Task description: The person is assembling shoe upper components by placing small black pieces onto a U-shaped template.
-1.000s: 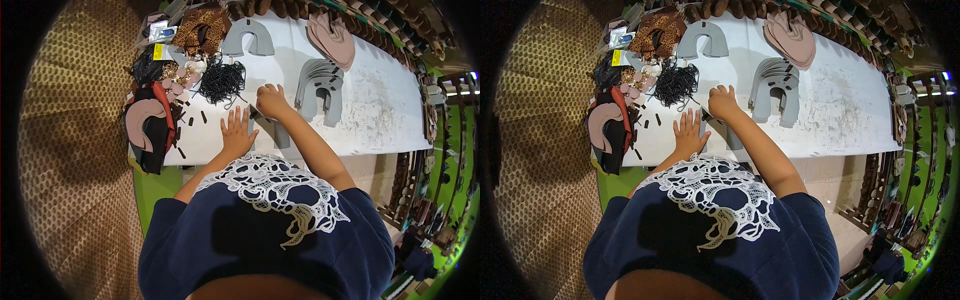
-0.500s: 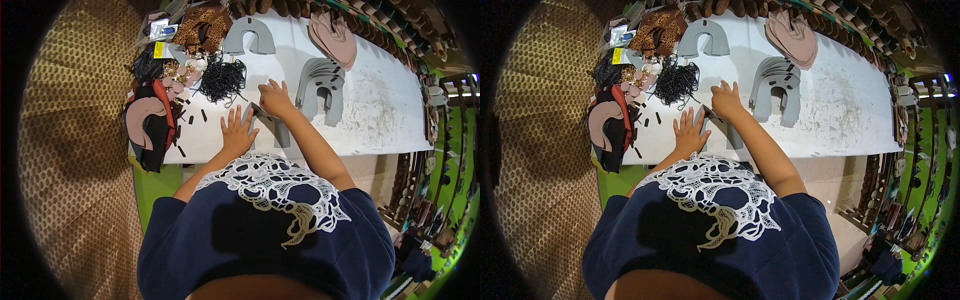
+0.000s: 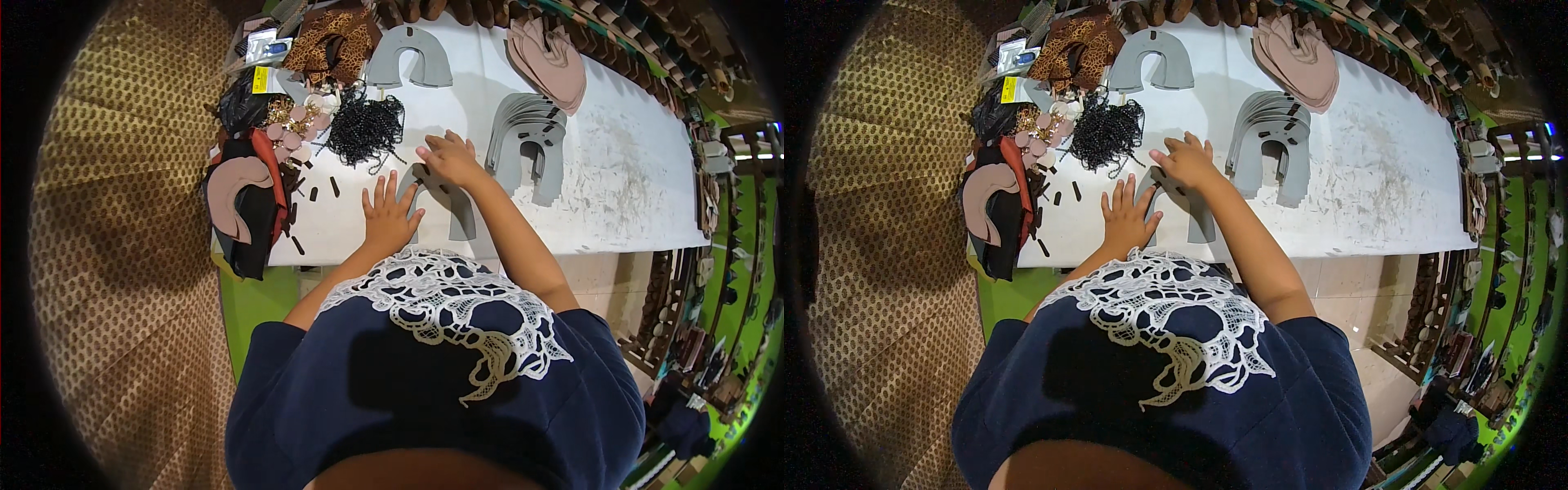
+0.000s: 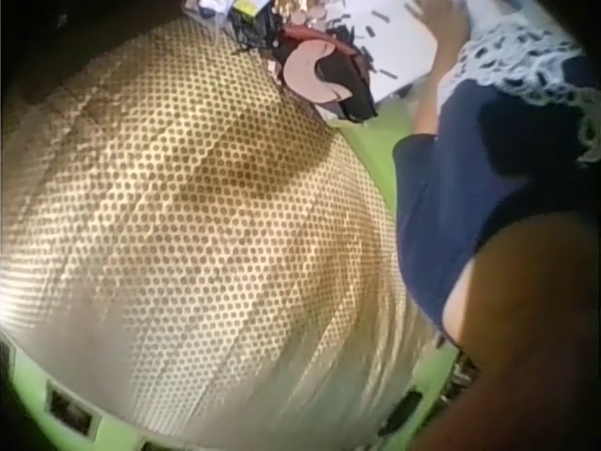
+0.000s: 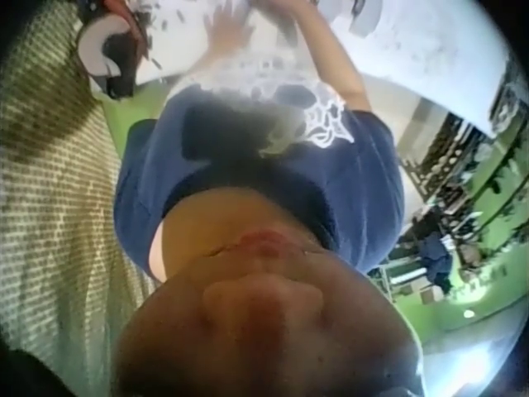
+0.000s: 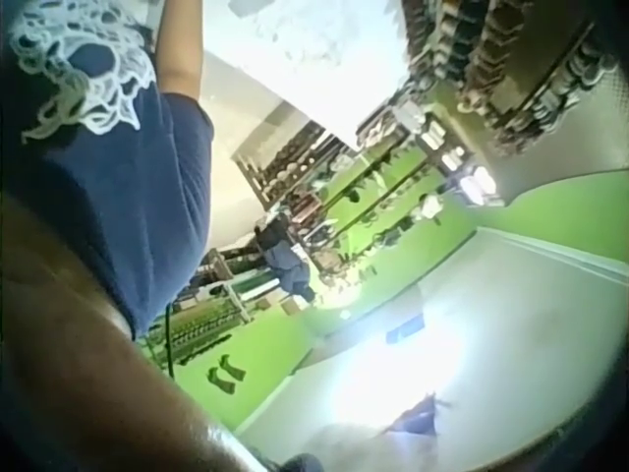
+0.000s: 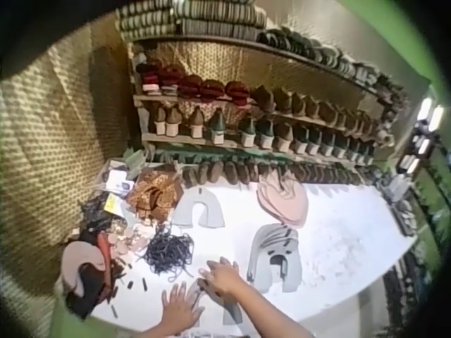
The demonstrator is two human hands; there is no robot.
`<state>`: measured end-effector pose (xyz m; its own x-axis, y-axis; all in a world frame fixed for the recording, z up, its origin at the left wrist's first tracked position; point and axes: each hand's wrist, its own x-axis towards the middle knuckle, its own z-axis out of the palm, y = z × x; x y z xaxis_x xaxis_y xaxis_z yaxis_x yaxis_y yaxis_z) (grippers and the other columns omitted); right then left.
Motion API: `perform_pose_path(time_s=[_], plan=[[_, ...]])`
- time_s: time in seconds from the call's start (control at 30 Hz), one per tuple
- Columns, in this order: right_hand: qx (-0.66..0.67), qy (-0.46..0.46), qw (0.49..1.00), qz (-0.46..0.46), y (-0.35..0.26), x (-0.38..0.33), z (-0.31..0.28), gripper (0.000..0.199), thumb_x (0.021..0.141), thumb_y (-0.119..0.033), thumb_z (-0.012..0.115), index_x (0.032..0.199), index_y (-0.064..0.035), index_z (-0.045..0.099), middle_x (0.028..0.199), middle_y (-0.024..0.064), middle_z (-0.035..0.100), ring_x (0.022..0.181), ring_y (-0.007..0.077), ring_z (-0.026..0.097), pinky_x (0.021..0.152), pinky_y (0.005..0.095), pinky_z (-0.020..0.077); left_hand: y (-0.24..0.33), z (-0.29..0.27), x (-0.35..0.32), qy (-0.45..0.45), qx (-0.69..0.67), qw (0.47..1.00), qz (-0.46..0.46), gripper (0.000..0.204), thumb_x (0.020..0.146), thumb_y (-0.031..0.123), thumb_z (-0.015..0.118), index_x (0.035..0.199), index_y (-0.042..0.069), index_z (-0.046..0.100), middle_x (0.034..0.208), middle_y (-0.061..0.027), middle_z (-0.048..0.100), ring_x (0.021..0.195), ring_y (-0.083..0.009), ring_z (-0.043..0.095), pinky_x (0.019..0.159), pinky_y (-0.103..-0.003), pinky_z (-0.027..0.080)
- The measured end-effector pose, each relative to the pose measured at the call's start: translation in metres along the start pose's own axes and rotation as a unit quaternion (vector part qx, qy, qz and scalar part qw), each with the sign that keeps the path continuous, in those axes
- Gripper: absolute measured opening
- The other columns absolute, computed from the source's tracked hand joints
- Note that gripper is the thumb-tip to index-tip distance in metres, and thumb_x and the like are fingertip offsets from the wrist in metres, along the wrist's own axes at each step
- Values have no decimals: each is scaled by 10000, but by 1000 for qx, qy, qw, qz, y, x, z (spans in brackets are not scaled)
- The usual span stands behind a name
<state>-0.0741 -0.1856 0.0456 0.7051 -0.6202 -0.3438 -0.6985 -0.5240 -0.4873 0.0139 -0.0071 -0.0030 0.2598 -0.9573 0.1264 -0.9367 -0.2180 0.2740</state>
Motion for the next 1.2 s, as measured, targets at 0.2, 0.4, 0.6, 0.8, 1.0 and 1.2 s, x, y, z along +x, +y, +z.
perform_pose_path(time_s=[0.2,0.4,0.6,0.8,1.0,1.2], plan=[[-36,-19,999,4,8,-3,18,511,705,-563,617,991,-150,709,1462,46,296,1383,359,78,1048,620,30,0,-1,-1,-25,12,1000,-5,509,825,456,541,1281,238,477,1446,-141,260,1335,-322,202,1035,-575,90],[-84,10,996,15,2,-9,16,474,639,-428,721,1012,-137,686,1432,78,338,1365,377,133,1027,652,69,0,0,0,-8,-8,1000,-5,518,822,455,547,1288,241,468,1450,-147,252,1336,-334,206,1036,-581,85],[-39,241,970,-20,9,-24,29,327,683,-222,722,978,-106,644,1293,102,468,1245,352,347,1003,545,252,3,-6,2,-36,-5,999,-16,518,826,450,546,1296,250,457,1451,-147,252,1340,-330,201,1034,-585,92],[30,339,935,-102,25,-60,45,206,751,-99,642,957,-82,637,1092,124,576,1009,313,539,856,407,424,-5,-10,12,-13,-73,997,-29,347,831,356,563,1146,213,584,1406,-128,338,1294,-316,292,1029,-590,101],[-5,342,929,-140,33,-79,57,186,764,-124,631,942,-73,648,1017,104,593,985,285,552,845,413,416,-10,-17,36,74,-84,992,58,128,766,239,634,865,161,655,1272,-84,494,1203,-280,416,1007,-599,128],[-16,353,926,-132,29,-83,55,204,768,-136,635,965,-95,665,1017,99,593,987,273,551,861,404,403,-7,-11,41,103,-63,988,97,85,748,208,638,796,139,628,1237,-49,524,1169,-248,447,1007,-591,117]])
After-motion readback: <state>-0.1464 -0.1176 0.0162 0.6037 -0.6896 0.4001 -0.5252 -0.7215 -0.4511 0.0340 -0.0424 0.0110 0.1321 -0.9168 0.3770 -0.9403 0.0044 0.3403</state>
